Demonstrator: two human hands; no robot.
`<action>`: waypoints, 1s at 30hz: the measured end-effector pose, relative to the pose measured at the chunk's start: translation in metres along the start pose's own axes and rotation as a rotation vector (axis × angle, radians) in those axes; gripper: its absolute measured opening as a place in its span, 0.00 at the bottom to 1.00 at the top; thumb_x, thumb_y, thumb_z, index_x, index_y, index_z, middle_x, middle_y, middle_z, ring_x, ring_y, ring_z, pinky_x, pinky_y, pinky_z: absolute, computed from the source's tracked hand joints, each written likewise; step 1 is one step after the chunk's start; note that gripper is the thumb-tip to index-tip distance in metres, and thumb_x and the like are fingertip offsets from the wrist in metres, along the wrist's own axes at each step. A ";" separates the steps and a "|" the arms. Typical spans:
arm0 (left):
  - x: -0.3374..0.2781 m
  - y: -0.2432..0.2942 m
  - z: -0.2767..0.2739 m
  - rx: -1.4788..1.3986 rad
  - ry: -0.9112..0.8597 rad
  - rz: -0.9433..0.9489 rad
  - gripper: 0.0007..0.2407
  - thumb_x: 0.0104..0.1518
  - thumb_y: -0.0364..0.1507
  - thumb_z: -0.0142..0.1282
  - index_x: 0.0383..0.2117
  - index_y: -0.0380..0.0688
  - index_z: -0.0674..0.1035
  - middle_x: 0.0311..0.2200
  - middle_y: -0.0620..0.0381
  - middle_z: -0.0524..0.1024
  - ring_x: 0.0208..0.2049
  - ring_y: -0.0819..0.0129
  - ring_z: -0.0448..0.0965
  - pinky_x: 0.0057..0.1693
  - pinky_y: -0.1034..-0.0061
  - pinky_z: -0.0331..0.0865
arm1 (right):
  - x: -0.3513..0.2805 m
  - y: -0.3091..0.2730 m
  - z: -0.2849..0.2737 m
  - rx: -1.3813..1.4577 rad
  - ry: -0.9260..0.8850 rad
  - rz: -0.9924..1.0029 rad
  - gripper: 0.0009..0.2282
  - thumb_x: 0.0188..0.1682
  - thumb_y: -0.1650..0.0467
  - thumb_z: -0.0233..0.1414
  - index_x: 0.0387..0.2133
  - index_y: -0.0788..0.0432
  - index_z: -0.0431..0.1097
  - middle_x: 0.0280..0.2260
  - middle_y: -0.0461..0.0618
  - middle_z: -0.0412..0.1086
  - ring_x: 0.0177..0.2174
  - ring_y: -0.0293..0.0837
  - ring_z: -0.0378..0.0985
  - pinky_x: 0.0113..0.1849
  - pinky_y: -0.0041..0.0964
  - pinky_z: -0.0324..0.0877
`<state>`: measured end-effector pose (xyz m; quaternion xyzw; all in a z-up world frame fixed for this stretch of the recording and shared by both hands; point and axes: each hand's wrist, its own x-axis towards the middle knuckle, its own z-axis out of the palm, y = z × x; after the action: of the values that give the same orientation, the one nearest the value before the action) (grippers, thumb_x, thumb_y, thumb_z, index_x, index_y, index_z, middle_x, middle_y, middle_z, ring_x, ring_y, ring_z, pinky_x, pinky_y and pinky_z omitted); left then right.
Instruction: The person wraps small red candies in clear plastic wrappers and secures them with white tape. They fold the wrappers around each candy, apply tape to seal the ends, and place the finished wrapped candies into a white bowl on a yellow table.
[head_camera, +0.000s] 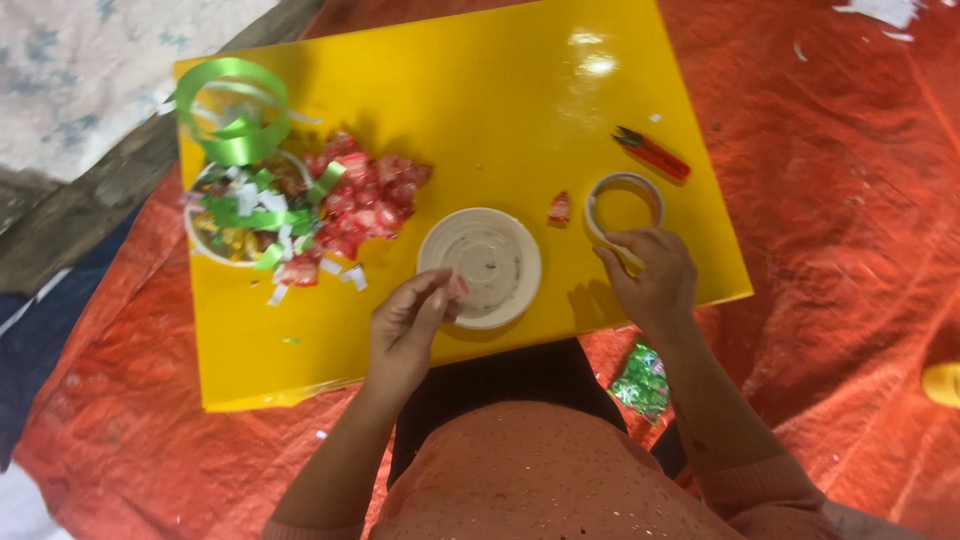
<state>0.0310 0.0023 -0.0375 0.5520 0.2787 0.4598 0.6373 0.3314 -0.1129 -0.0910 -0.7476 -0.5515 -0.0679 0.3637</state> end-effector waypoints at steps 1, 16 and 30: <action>0.007 -0.006 -0.007 0.008 0.025 0.007 0.08 0.64 0.22 0.54 0.45 0.30 0.80 0.31 0.50 0.81 0.33 0.70 0.81 0.43 0.73 0.78 | 0.009 -0.007 0.000 0.017 -0.011 -0.019 0.08 0.47 0.66 0.67 0.37 0.50 0.81 0.32 0.46 0.76 0.36 0.51 0.79 0.45 0.42 0.71; 0.096 -0.055 -0.114 1.147 0.280 0.689 0.11 0.53 0.23 0.62 0.43 0.41 0.85 0.35 0.49 0.80 0.38 0.52 0.80 0.49 0.63 0.75 | 0.205 -0.187 0.170 0.204 -0.441 -0.340 0.02 0.49 0.68 0.59 0.32 0.48 0.80 0.29 0.48 0.77 0.33 0.54 0.80 0.41 0.49 0.73; 0.097 -0.064 -0.116 1.215 0.256 0.513 0.14 0.60 0.33 0.57 0.50 0.44 0.83 0.45 0.50 0.78 0.49 0.57 0.76 0.58 0.65 0.68 | 0.243 -0.258 0.238 -0.224 -0.867 -0.368 0.11 0.42 0.69 0.61 0.36 0.37 0.81 0.33 0.46 0.77 0.36 0.53 0.80 0.42 0.50 0.74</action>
<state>-0.0106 0.1424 -0.1110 0.8026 0.4212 0.4199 0.0457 0.1280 0.2555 -0.0205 -0.6316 -0.7647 0.1276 -0.0004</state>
